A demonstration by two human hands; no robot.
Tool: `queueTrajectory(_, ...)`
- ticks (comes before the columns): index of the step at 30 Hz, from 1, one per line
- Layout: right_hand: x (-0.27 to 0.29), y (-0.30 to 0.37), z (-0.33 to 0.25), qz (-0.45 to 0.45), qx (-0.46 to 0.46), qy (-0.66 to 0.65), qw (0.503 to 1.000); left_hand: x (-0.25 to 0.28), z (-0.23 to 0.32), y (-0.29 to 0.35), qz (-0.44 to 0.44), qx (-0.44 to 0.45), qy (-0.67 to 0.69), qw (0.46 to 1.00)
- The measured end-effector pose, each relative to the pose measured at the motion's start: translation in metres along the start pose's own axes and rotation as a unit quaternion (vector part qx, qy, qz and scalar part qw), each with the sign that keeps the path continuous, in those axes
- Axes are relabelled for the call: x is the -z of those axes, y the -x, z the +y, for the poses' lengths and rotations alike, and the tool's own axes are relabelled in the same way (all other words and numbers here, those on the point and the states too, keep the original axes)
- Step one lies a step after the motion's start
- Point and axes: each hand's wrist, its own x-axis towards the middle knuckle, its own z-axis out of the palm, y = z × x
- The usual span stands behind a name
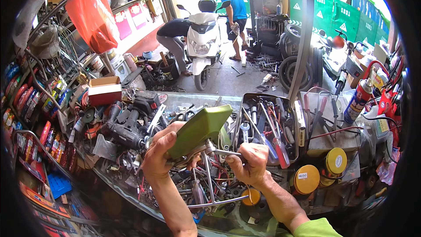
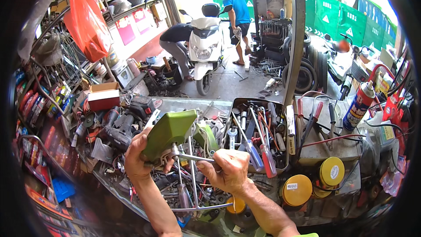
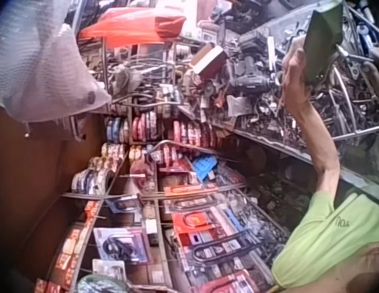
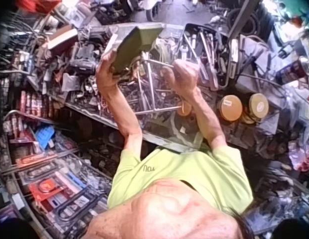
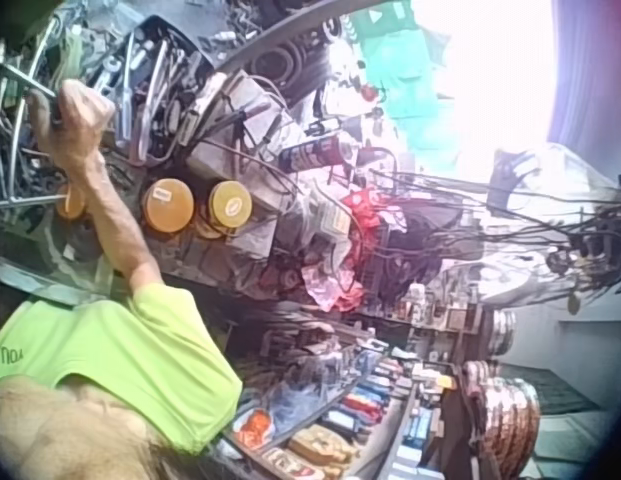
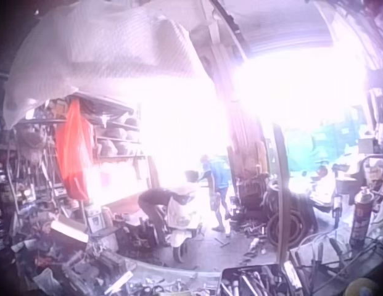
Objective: The person holds a green plastic housing and uses a wrench to tighten a bolt on a metal rod attached to it. The person repeatedly adjusts the rod and housing, then uses the wrench to tighten the bolt again.
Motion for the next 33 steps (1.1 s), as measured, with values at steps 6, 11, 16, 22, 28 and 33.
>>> queueTrajectory(6,-0.002,0.001,0.002,0.031,0.042,-0.01,0.999,0.006,-0.002,-0.001,-0.039,0.005,0.025,0.999)
queueTrajectory(11,-0.003,0.001,-0.002,0.028,-0.002,0.005,1.0,-0.001,-0.005,-0.007,0.034,0.006,0.021,0.999)
queueTrajectory(16,-0.003,-0.001,-0.007,0.06,-0.129,-0.148,0.979,0.003,-0.018,-0.023,0.067,0.037,0.179,0.981)
queueTrajectory(22,-0.005,0.008,-0.007,0.028,-0.286,-0.295,0.911,0.003,-0.034,-0.034,0.055,-0.083,0.226,0.969)
queueTrajectory(28,-0.012,0.006,-0.025,-0.013,-0.368,-0.338,0.866,-0.028,-0.052,-0.044,0.133,-0.038,0.21,0.968)
queueTrajectory(33,-0.009,0.001,-0.028,-0.029,-0.431,-0.403,0.807,-0.045,-0.065,-0.05,0.157,-0.113,0.214,0.957)
